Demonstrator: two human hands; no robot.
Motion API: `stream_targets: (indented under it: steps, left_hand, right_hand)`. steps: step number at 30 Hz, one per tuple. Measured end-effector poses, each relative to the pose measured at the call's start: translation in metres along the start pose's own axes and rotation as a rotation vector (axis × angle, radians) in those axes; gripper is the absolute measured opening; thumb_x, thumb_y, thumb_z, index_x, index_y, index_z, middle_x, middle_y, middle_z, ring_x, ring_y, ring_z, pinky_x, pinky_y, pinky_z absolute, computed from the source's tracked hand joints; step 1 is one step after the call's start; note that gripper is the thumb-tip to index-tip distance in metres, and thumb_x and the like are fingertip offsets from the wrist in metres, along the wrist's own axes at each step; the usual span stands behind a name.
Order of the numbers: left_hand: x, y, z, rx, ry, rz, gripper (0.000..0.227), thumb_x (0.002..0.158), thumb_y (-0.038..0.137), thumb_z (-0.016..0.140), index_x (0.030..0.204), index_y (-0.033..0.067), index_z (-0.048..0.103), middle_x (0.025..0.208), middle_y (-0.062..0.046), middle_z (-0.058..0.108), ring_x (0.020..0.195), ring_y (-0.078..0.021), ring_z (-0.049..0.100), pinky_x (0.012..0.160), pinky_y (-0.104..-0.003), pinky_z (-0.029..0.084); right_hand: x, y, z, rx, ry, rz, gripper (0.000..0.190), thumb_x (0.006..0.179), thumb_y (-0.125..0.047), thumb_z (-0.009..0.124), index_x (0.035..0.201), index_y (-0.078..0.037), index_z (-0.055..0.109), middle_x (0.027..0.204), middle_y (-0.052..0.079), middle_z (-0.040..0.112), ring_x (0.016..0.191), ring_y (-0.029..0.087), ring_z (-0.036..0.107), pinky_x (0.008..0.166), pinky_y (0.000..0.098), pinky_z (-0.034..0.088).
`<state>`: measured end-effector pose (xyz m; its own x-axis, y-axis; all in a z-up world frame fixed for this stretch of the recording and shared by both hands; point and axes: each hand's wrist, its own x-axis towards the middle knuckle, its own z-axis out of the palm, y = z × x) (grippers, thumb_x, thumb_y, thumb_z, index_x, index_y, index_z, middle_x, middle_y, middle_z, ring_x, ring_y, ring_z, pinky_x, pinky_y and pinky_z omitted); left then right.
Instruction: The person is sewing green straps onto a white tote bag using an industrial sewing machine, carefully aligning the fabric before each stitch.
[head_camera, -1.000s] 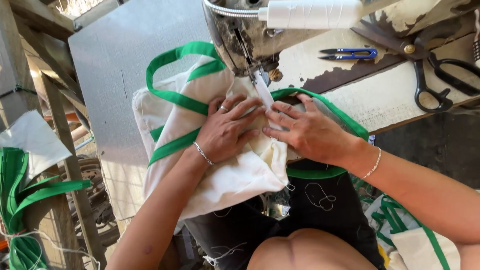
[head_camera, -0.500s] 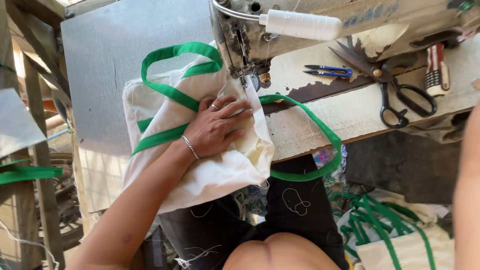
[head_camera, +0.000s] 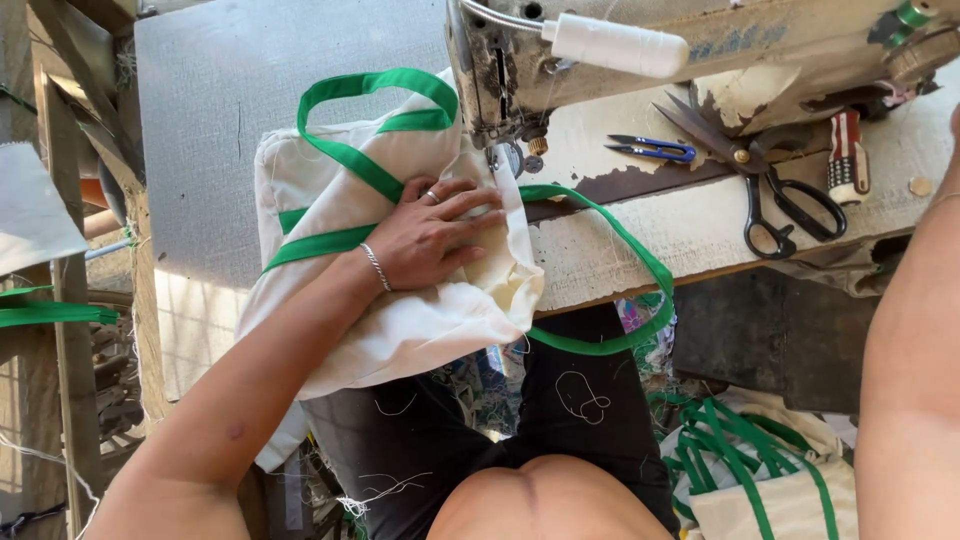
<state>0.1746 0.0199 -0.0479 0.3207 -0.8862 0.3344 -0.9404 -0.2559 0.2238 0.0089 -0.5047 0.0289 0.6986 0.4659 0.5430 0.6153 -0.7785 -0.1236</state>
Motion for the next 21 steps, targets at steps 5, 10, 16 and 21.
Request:
stream_targets:
  steps: [5,10,16,21]
  left_hand:
    - [-0.011,0.042,-0.043,-0.113,-0.069,0.038,0.048,0.109,0.052,0.032,0.133,0.0238,0.063,0.136,-0.001,0.058,0.132,-0.0232,0.052,0.109,-0.049,0.027]
    - [-0.019,0.041,-0.049,0.043,-0.129,0.142,0.048,0.11,0.053,0.034,0.135,0.023,0.061,0.127,-0.001,0.061,0.117,-0.0218,0.059,0.099,-0.049,0.031]
    - [-0.017,0.056,-0.119,0.277,-0.266,0.099,0.047,0.094,0.069,0.053,0.081,0.0245,0.058,0.079,0.006,0.052,0.097,-0.0239,0.055,0.086,-0.046,0.035]
    - [-0.007,0.17,-0.21,0.082,-0.367,0.104,0.027,0.095,0.045,0.069,0.079,0.023,0.073,0.08,0.004,0.073,0.102,-0.0264,0.065,0.111,-0.049,0.026]
  right_hand:
    - [0.035,-0.157,0.103,-0.113,-0.061,0.025,0.079,0.088,-0.081,0.04,0.119,-0.01,0.054,0.115,0.015,0.053,0.12,0.036,0.052,0.105,0.0637,0.034]
    - [0.035,-0.222,0.169,-0.174,-0.102,0.044,0.089,0.081,-0.091,0.044,0.121,-0.013,0.056,0.116,0.012,0.052,0.122,0.034,0.051,0.105,0.0642,0.032]
    - [0.066,-0.141,0.14,-0.215,-0.155,-0.055,0.022,0.093,-0.012,0.049,0.101,-0.02,0.068,0.098,0.005,0.062,0.102,0.029,0.065,0.084,0.0456,0.05]
    - [0.12,-0.132,0.135,-0.293,-0.459,-0.045,0.024,0.096,-0.011,0.07,0.118,-0.021,0.075,0.113,0.002,0.078,0.108,0.03,0.07,0.082,0.0391,0.062]
